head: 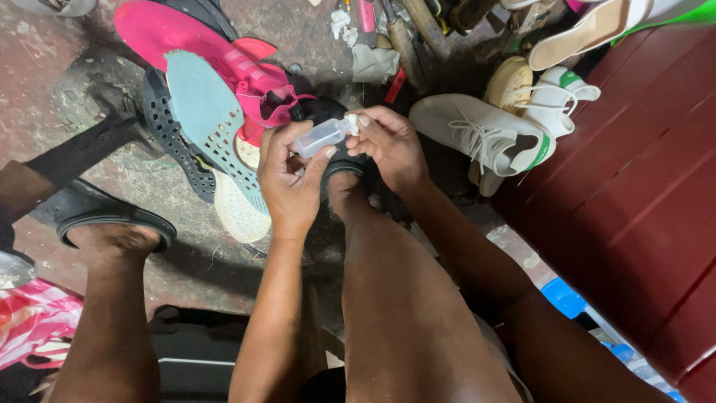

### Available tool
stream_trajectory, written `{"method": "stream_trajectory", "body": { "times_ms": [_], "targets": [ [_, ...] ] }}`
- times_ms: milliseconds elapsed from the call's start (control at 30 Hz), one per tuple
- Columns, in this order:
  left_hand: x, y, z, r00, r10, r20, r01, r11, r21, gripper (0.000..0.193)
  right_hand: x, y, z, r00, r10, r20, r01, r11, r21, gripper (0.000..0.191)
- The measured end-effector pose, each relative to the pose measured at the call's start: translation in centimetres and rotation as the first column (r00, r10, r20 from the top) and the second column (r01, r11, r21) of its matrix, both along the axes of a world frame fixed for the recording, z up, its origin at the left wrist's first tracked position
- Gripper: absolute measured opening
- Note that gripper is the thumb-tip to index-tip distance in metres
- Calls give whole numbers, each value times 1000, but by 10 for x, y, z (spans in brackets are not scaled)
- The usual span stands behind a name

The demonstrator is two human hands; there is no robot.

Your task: The person trims a light blue plastic sandal sole with scissors, then applies glue to the sole and rubs it with a cloth. The person then picks up a white slip-on shoe, removes its insole, and inspects the interior.

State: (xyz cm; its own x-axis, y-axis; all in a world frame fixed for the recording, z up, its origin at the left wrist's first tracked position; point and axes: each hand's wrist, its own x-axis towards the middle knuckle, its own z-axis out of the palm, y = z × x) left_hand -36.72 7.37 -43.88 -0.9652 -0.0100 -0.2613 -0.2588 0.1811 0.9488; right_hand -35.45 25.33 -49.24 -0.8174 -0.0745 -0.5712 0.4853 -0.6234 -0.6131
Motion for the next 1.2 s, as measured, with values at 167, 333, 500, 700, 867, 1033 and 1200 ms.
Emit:
{"method": "stream_trajectory", "body": {
  "times_ms": [167,333,500,700,867,1033,1200],
  "targets": [
    [1,2,6,996,-60,-61,52,991,-127,40,3,3,-9,999,-14,-31,12,998,-61,24],
    [-6,0,11,996,-64,-65,54,987,-154,42,9,7,-11,970,130,-204,-119,991,66,31],
    [-15,-4,16,982,-164,-95,143,970,-195,42,11,10,-19,986,120,-118,-118,993,24,28],
    [-17,-5,19,965,-231,-127,185,936,-299,36,12,8,-30,994,87,-71,-93,992,-87,28],
    [-19,-4,20,937,-299,-183,209,896,-392,34,11,5,-34,994,71,-80,-82,985,-152,29],
    [-22,-5,19,927,-338,-162,247,875,-415,32,11,4,-36,994,71,-86,-86,979,-182,30],
    [-23,-8,15,916,-350,-198,249,879,-406,32,13,4,-41,997,62,-34,-68,976,-209,29]
  ]
}}
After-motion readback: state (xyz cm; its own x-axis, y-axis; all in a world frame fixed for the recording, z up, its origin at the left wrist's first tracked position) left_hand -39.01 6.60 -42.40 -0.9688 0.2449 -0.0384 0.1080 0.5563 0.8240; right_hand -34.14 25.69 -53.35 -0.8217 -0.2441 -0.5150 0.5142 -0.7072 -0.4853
